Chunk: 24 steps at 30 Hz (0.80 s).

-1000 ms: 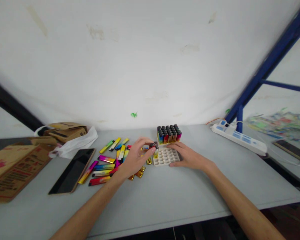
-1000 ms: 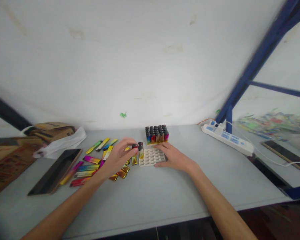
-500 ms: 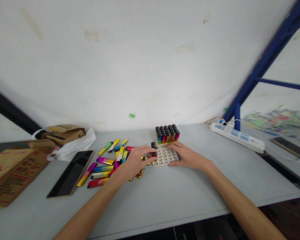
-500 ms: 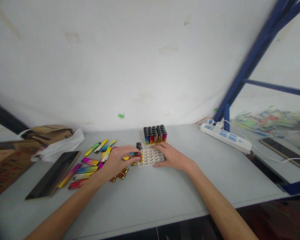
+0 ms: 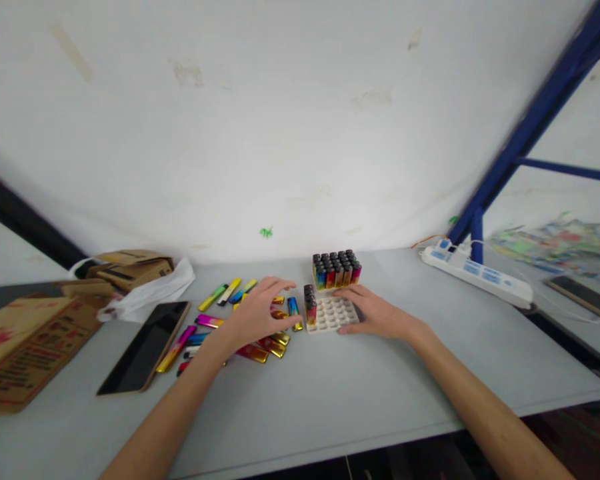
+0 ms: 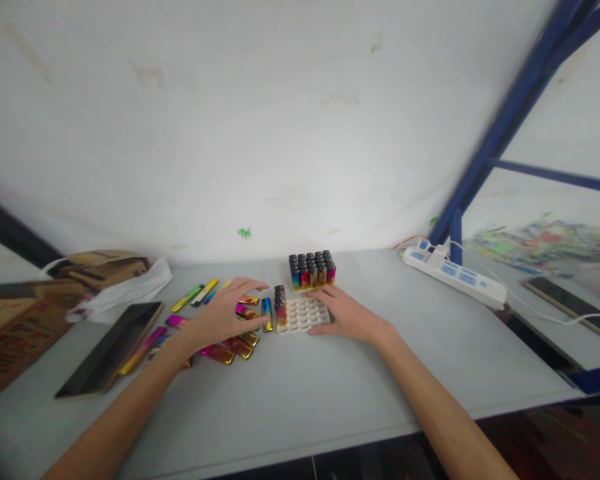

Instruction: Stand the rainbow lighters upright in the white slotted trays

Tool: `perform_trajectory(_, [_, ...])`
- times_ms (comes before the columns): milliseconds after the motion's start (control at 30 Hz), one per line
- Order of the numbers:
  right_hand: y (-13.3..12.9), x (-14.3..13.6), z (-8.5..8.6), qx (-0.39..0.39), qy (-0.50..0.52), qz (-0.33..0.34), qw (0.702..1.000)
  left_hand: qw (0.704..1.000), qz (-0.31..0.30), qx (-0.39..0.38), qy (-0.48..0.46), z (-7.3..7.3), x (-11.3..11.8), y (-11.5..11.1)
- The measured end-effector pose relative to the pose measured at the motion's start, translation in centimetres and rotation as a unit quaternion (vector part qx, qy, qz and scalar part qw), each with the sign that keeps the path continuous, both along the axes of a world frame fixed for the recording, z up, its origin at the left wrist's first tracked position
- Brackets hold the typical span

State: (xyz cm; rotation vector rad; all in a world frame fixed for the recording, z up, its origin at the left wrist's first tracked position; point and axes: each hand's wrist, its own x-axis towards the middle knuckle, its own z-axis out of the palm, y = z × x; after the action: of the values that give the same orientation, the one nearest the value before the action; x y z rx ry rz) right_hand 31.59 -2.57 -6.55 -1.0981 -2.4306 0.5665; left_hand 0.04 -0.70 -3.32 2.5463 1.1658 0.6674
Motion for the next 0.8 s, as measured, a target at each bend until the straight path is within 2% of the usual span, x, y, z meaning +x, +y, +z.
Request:
perform_trajectory(133, [0.0, 0.0, 0.0, 0.006, -0.004, 0.003, 1.000, 0.997, -0.008, -0.006, 0.073, -1.0, -0.4, 0.5])
perform_trajectory(233, [0.0, 0.0, 0.0, 0.007, -0.002, 0.001, 1.000, 0.997, -0.010, -0.028, 0.072, -1.4, 0.2, 0.2])
perform_trajectory(333, [0.0, -0.1, 0.0, 0.006, -0.003, 0.001, 1.000, 0.999, -0.007, -0.030, 0.007, -0.8, 0.6, 0.0])
perform_trajectory(433, [-0.1, -0.1, 0.1, 0.001, -0.003, -0.003, 1.000, 0.992, 0.020, -0.036, -0.119, 0.1, 0.7, 0.0])
perform_trajectory(533, [-0.1, -0.1, 0.2, -0.004, -0.001, -0.005, 1.000, 0.948, 0.045, -0.142, -0.282, 0.3, 0.8, 0.3])
perform_trajectory(600, [-0.1, -0.1, 0.2, -0.005, -0.003, -0.005, 1.000, 0.911, 0.065, -0.210, -0.350, 0.1, 1.0, 0.4])
perform_trajectory(700, [-0.1, 0.0, 0.2, -0.002, -0.006, -0.002, 1.000, 0.884, 0.095, -0.249, -0.384, -0.2, 1.6, 0.2])
perform_trajectory(800, [-0.1, -0.1, 0.1, 0.003, -0.006, 0.001, 1.000, 0.868, 0.096, -0.283, -0.396, 0.0, 2.0, -0.2])
